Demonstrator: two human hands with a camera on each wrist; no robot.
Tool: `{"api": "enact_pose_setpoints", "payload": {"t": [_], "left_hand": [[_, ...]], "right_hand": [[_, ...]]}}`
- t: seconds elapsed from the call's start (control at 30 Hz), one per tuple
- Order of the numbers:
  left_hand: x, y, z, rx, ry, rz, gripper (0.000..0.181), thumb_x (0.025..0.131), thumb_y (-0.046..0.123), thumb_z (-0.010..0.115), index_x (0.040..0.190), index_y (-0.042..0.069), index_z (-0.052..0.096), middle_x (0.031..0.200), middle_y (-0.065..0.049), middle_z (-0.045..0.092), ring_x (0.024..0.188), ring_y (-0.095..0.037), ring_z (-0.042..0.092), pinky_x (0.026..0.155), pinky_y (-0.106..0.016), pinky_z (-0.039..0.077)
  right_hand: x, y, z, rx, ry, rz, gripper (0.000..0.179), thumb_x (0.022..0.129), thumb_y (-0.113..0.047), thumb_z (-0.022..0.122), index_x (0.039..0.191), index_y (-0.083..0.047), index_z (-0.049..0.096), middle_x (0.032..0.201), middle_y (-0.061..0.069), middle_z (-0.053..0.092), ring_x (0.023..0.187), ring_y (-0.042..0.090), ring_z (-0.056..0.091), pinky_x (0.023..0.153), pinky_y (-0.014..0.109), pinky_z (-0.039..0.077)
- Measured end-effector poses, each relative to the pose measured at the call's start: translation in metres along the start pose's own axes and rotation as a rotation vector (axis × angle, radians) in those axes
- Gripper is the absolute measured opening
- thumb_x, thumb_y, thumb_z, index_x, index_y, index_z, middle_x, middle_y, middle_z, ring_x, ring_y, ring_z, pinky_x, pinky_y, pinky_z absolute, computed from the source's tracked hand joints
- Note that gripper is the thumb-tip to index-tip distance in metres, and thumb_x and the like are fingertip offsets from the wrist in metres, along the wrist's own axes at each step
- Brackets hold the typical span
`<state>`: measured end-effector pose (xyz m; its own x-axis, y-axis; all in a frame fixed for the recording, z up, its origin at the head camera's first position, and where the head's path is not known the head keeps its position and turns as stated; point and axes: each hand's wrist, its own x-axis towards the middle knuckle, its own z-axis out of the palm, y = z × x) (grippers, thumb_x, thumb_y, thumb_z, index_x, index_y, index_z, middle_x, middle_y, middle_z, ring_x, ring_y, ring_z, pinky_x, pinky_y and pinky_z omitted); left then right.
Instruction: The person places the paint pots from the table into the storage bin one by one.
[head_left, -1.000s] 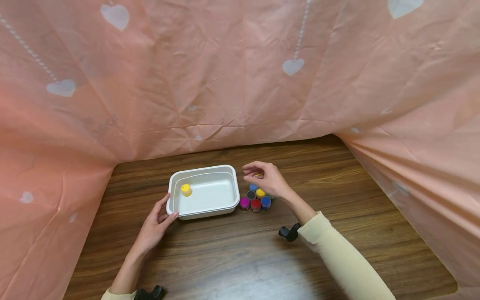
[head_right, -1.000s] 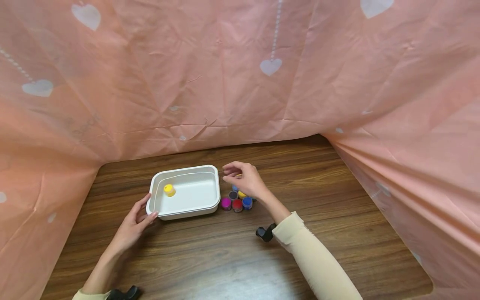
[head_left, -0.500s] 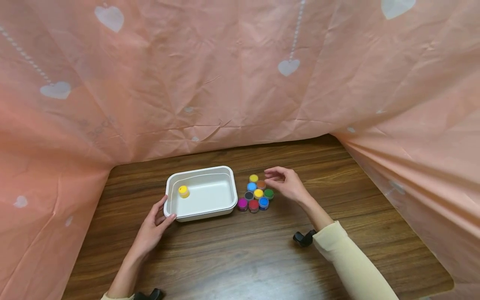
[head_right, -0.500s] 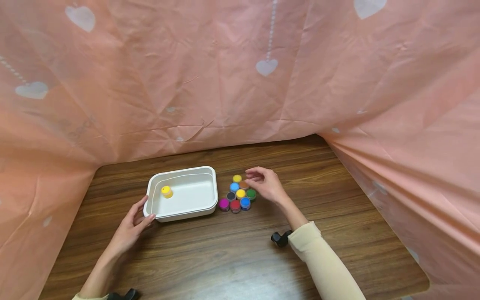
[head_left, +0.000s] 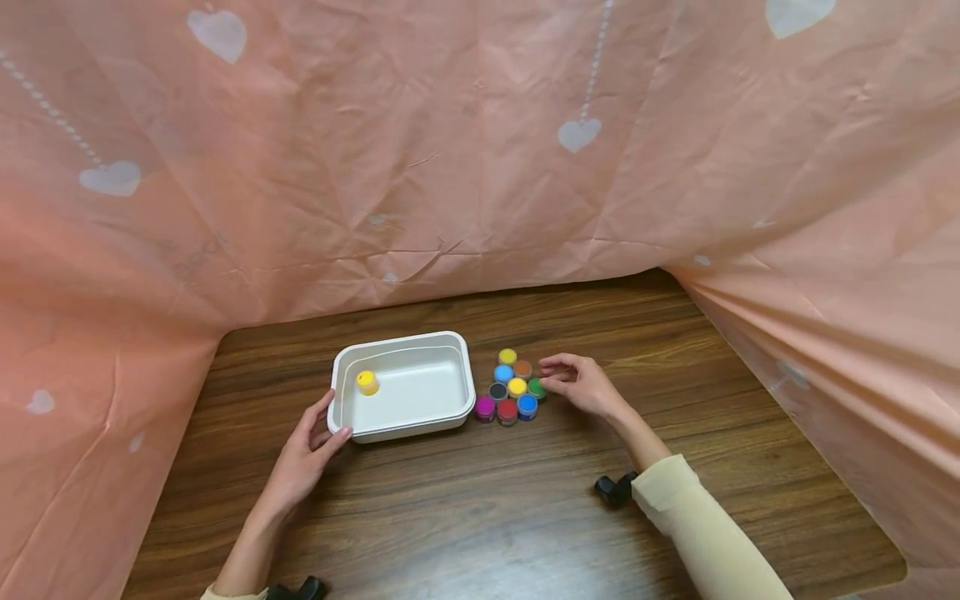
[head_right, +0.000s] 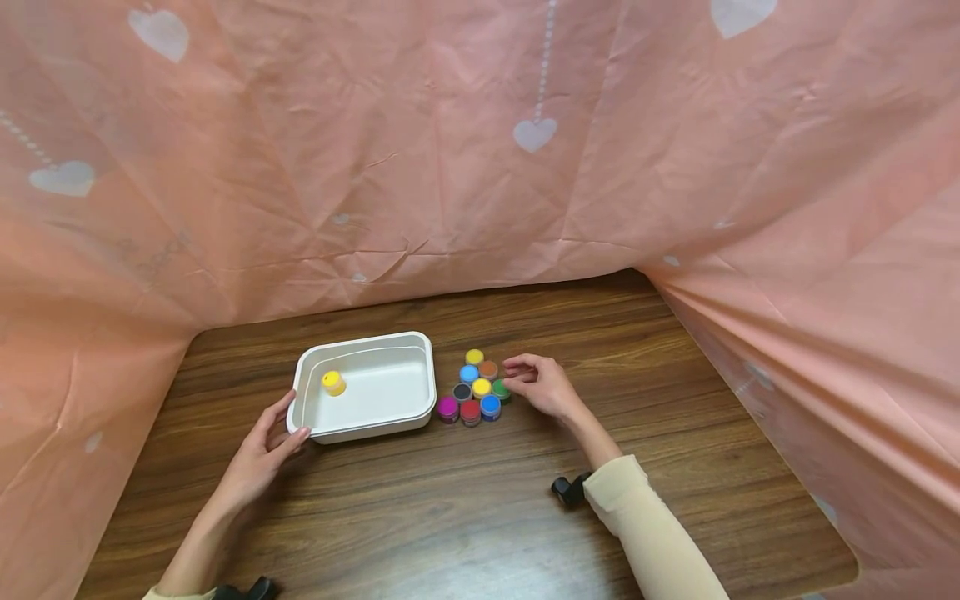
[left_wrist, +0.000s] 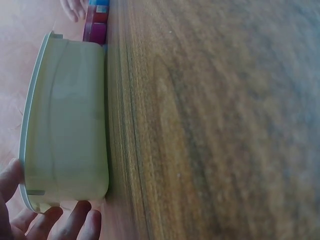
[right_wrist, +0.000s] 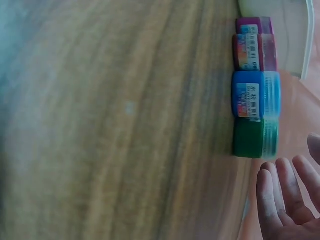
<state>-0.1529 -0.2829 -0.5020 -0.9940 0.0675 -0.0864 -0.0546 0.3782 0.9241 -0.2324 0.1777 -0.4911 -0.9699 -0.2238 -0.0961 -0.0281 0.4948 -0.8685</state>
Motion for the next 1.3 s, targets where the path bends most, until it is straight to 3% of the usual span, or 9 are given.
{"api": "enact_pose_setpoints", "payload": {"t": [0.43,0.93,1.3], "left_hand": [[0.001,-0.001,0.0,-0.005,0.001,-0.005,0.074,0.103,0.026,0.066,0.165,0.017,0.026,0.161,-0.025,0.037,0.13,-0.043,0.06,0.087,-0.011,0.049],[0.001,-0.002,0.001,-0.013,0.007,0.005,0.074,0.103,0.024,0.066,0.165,0.015,0.027,0.161,-0.025,0.037,0.129,-0.041,0.059,0.088,-0.011,0.049],[0.0,-0.002,0.001,-0.01,0.01,0.003,0.074,0.104,0.025,0.066,0.165,0.016,0.026,0.162,-0.026,0.036,0.13,-0.044,0.058,0.088,-0.011,0.048]], "right_hand": [[0.0,0.005,0.009,0.009,-0.035,0.006,0.034,0.1,-0.011,0.069,0.132,0.002,0.066,0.13,0.024,0.068,0.115,0.037,0.068,0.092,0.04,0.058],[0.002,0.01,0.011,-0.019,-0.032,0.064,0.029,0.099,-0.013,0.071,0.127,-0.005,0.07,0.127,0.017,0.069,0.111,0.029,0.068,0.093,0.041,0.056],[0.006,0.013,0.009,0.015,-0.053,0.05,0.03,0.099,-0.012,0.072,0.126,-0.001,0.069,0.123,0.018,0.07,0.11,0.028,0.068,0.093,0.039,0.056]]}}
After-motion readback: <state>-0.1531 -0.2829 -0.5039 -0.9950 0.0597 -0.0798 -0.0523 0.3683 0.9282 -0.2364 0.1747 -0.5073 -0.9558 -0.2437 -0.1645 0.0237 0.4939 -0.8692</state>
